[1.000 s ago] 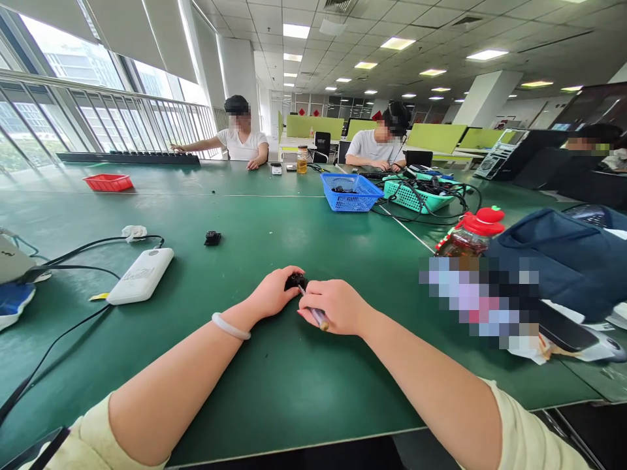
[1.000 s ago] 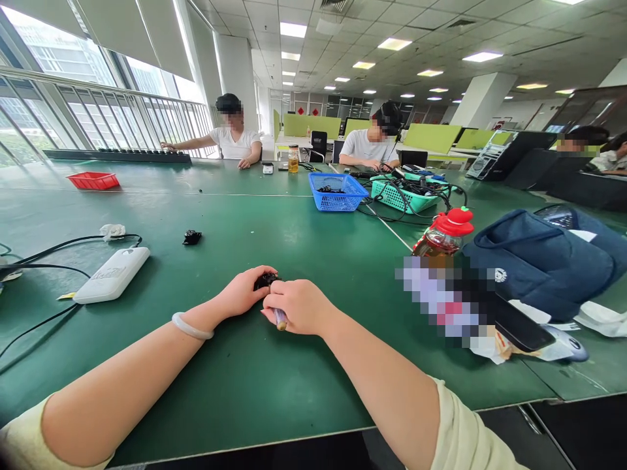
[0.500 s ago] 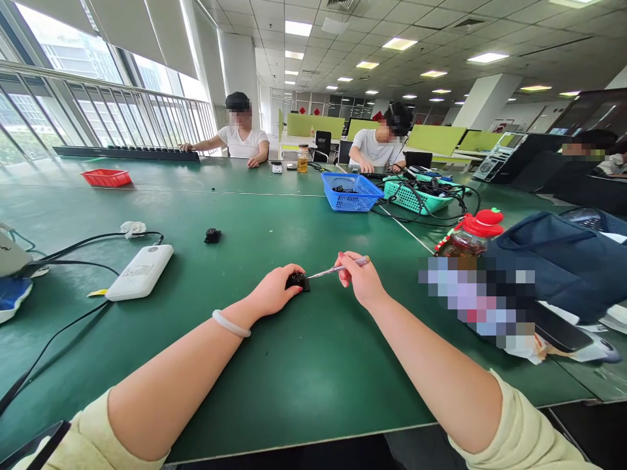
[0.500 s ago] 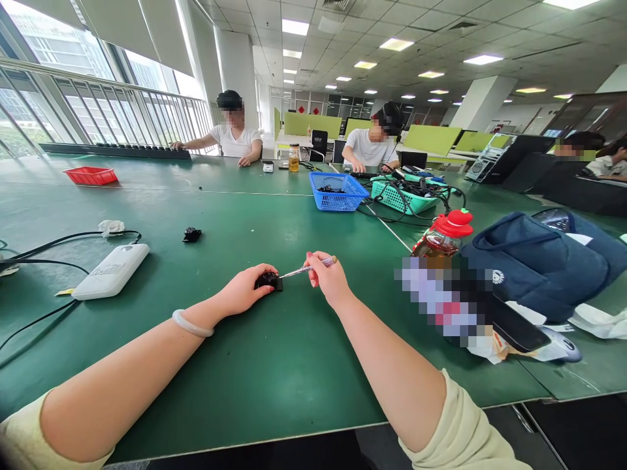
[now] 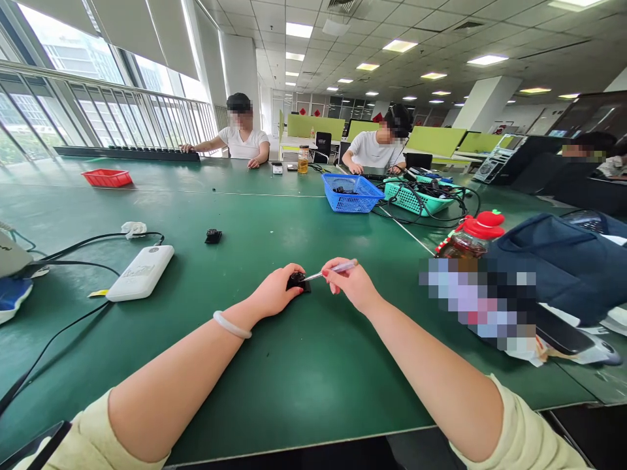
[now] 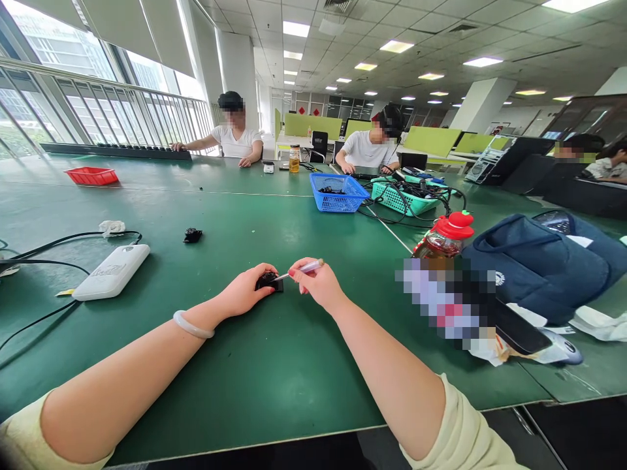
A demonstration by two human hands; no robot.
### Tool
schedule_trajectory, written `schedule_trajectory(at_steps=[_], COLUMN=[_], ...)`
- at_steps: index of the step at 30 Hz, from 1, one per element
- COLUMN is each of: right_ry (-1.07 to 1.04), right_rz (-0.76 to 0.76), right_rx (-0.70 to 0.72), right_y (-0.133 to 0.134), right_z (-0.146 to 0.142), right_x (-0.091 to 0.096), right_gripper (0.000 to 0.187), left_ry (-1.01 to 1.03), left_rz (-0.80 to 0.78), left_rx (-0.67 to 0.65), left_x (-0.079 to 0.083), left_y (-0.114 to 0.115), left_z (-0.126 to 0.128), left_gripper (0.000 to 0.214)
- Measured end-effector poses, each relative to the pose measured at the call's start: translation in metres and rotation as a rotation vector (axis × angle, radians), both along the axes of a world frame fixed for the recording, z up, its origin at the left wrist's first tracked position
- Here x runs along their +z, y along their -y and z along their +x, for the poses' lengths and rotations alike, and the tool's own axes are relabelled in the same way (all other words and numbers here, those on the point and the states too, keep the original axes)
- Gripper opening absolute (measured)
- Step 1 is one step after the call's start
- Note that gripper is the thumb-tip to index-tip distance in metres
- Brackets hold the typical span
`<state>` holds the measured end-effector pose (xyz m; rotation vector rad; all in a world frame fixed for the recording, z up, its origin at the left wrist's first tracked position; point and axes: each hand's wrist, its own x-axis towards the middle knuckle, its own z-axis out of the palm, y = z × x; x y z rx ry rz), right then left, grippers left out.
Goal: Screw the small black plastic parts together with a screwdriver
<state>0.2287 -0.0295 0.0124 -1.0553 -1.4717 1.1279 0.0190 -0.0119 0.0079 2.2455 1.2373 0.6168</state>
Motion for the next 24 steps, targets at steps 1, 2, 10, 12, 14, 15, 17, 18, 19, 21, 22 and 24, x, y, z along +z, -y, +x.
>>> schedule_trajectory(at_steps=[1,2,10,12,14,15,17,18,19,21,22,24], right_ry=[-0.077,-0.147,-0.42,-0.415,-0.411,-0.408,-0.399,-0.391,-0.377,-0.337,-0.314,-0.269], right_rz=[-0.033,-0.078,-0.318,-0.325,-0.317,-0.309,-0.296,-0.293,-0.291,-0.277,-0.265,-0.236], right_rx=[-0.03,-0.075,-0.244,-0.222,-0.201,-0.197,-0.202,-0.21,-0.217,-0.228,-0.232,-0.25], right_y=[-0.003,-0.006,-0.014,-0.012,-0.01,-0.01,-0.008,-0.007,-0.007,-0.008,-0.008,-0.01], right_z=[0.002,0.004,0.008,0.004,0.001,0.0,-0.001,-0.002,-0.002,-0.002,-0.003,-0.004], right_x=[-0.001,-0.002,-0.009,-0.01,-0.01,-0.009,-0.007,-0.007,-0.007,-0.008,-0.009,-0.012], right_gripper=[0.035,0.035,0.035,0.036,0.036,0.037,0.038,0.039,0.04,0.041,0.041,0.041], left_ry=[-0.001,-0.004,-0.022,-0.024,-0.026,-0.027,-0.032,-0.033,-0.035,-0.037,-0.037,-0.034], left_rz=[-0.002,-0.005,-0.015,-0.013,-0.009,-0.007,-0.005,-0.004,-0.004,-0.005,-0.007,-0.016], left_rx=[0.003,0.005,-0.002,-0.003,-0.005,-0.006,-0.008,-0.008,-0.008,-0.008,-0.008,-0.002], left_x=[0.0,0.0,0.004,0.004,0.003,0.003,0.002,0.001,0.001,0.001,0.001,0.002], left_y=[0.0,0.0,0.002,0.001,0.001,0.0,-0.001,-0.001,-0.001,-0.002,-0.002,-0.001], left_z=[0.0,0.0,0.001,0.001,0.001,0.001,0.001,0.001,0.001,0.0,0.0,0.0], left_gripper=[0.031,0.03,0.028,0.028,0.029,0.029,0.029,0.029,0.03,0.031,0.031,0.032])
